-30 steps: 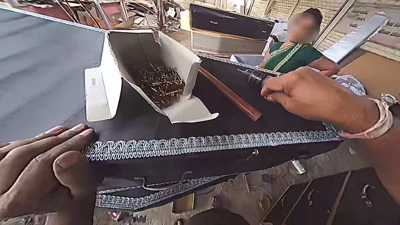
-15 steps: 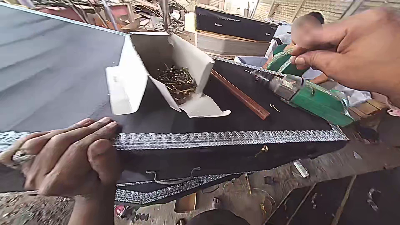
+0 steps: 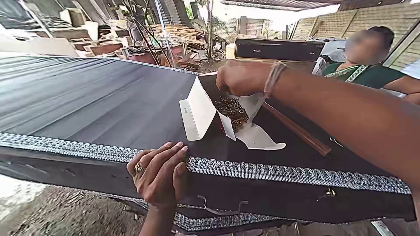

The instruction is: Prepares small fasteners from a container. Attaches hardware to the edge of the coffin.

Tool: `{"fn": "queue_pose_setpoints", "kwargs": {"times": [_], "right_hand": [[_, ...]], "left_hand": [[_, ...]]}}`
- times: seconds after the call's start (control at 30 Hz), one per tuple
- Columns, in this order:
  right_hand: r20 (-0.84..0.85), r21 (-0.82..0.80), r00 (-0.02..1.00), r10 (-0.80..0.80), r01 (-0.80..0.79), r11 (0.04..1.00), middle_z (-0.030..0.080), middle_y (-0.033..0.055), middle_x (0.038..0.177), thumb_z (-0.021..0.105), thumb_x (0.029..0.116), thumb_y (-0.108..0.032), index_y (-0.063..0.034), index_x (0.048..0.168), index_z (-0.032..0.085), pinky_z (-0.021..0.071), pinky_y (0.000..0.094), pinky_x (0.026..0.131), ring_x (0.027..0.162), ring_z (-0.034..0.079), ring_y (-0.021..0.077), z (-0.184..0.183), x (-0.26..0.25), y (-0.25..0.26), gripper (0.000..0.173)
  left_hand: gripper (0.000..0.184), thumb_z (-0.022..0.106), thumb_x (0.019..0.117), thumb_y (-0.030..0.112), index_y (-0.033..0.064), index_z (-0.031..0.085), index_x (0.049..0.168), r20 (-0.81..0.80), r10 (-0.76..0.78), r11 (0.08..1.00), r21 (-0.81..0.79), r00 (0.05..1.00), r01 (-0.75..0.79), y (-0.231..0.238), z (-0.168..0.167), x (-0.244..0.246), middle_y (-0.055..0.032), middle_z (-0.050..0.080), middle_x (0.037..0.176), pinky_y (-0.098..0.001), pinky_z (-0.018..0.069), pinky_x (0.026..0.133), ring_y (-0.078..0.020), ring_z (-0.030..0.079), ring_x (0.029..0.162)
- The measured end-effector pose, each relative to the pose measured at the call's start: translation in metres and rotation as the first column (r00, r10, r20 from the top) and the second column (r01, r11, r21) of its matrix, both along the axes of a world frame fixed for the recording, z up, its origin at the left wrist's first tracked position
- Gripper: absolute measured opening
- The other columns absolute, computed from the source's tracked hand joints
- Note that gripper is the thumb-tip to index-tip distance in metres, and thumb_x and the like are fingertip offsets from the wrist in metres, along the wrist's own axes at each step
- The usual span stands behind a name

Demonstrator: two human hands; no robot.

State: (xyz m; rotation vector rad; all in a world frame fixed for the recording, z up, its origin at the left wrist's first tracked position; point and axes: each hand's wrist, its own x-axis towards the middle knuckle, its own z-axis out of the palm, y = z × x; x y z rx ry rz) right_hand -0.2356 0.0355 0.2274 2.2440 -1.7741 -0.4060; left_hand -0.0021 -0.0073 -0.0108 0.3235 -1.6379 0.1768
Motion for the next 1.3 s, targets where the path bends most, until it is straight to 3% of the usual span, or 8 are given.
{"fn": "queue_pose_setpoints", "kwargs": {"times": [0.1,0.2,0.37,0.5,0.63,0.83,1.0,1.3], "right_hand": [[-0.076,0.083,0.993,-0.092,0.099,0.992,0.068,0.0129,0.094,0.071,0.0852,0.0,-0.0069,0.102,0.072,0.0532,0.0517,0.074,0.089,0.066,0.0318,-0.009,-0.001,-0.026,0.018],[-0.044,0.077,0.996,-0.074,0.077,0.994,0.067,0.0144,0.103,0.067,0.0896,0.0,-0.0044,0.108,0.07,0.0536,0.0516,0.081,0.098,0.066,0.0327,-0.009,-0.009,-0.041,0.019],[-0.003,0.094,0.999,-0.035,0.035,0.995,0.066,0.0133,0.096,0.066,0.092,-0.001,-0.0044,0.104,0.069,0.0542,0.0486,0.075,0.09,0.066,0.0301,-0.01,-0.014,-0.053,0.013],[0.0,0.103,1.0,0.015,-0.015,0.995,0.065,0.0144,0.094,0.062,0.0947,-0.001,-0.0029,0.097,0.066,0.054,0.0501,0.075,0.092,0.066,0.0324,-0.023,-0.023,-0.063,0.004],[0.034,0.131,0.997,0.068,-0.072,0.989,0.064,0.0161,0.09,0.055,0.0998,-0.002,-0.0001,0.098,0.064,0.0531,0.0508,0.073,0.088,0.066,0.034,-0.036,-0.028,-0.069,0.009],[0.037,0.206,0.998,0.058,-0.065,0.976,0.064,0.0163,0.091,0.065,0.0938,-0.002,0.0016,0.099,0.064,0.0518,0.051,0.073,0.087,0.066,0.033,-0.035,-0.03,-0.072,0.006],[0.133,0.201,0.991,-0.03,0.003,0.98,0.064,0.0179,0.092,0.065,0.0939,-0.001,0.0025,0.095,0.064,0.0508,0.0527,0.076,0.09,0.065,0.0347,-0.036,-0.027,-0.068,0.004],[0.104,0.23,0.989,-0.109,0.082,0.97,0.065,0.0209,0.098,0.067,0.0934,-0.003,0.0051,0.1,0.063,0.0511,0.0547,0.079,0.094,0.065,0.0367,-0.033,-0.017,-0.07,0.011]], "left_hand": [[0.054,0.034,0.1081,0.045,0.0147,0.077,0.096,0.008,0.005,1.0,0.01,1.0,-0.005,0.001,-0.001,0.001,-0.0043,0.077,0.096,-0.0387,0.0343,0.11,-0.0166,0.067,0.106],[0.055,0.032,0.1083,0.047,0.0159,0.076,0.097,0.035,0.016,1.0,0.013,0.999,-0.016,0.0,-0.001,0.003,-0.0008,0.077,0.099,-0.0372,0.0334,0.111,-0.0137,0.065,0.11],[0.056,0.028,0.1091,0.049,0.0183,0.074,0.1,0.075,0.037,0.999,0.024,0.997,-0.039,0.0,-0.003,0.005,0.0059,0.075,0.103,-0.0333,0.0307,0.115,-0.0076,0.062,0.117],[0.056,0.027,0.1095,0.046,0.0167,0.073,0.098,0.091,0.059,0.997,0.034,0.994,-0.062,0.003,0.0,0.004,0.006,0.074,0.1,-0.0311,0.0317,0.113,-0.0075,0.061,0.116],[0.056,0.027,0.1098,0.045,0.0162,0.073,0.097,0.105,0.072,0.997,0.029,0.992,-0.075,0.003,0.001,0.005,0.0064,0.074,0.1,-0.0305,0.0323,0.113,-0.0073,0.061,0.116],[0.056,0.027,0.1099,0.046,0.0163,0.073,0.098,0.091,0.059,0.998,0.033,0.994,-0.062,0.003,0.001,0.004,0.0072,0.074,0.101,-0.0302,0.0313,0.113,-0.0067,0.061,0.117],[0.056,0.026,0.1101,0.047,0.0179,0.073,0.1,0.101,0.08,0.996,0.033,0.992,-0.084,0.003,-0.001,0.005,0.0069,0.074,0.103,-0.0309,0.0308,0.114,-0.0065,0.06,0.118],[0.056,0.027,0.1102,0.046,0.0171,0.074,0.097,0.053,0.054,0.998,0.007,0.997,-0.055,0.0,-0.001,0.002,0.0065,0.075,0.101,-0.0312,0.0312,0.114,-0.0072,0.062,0.116]]}}
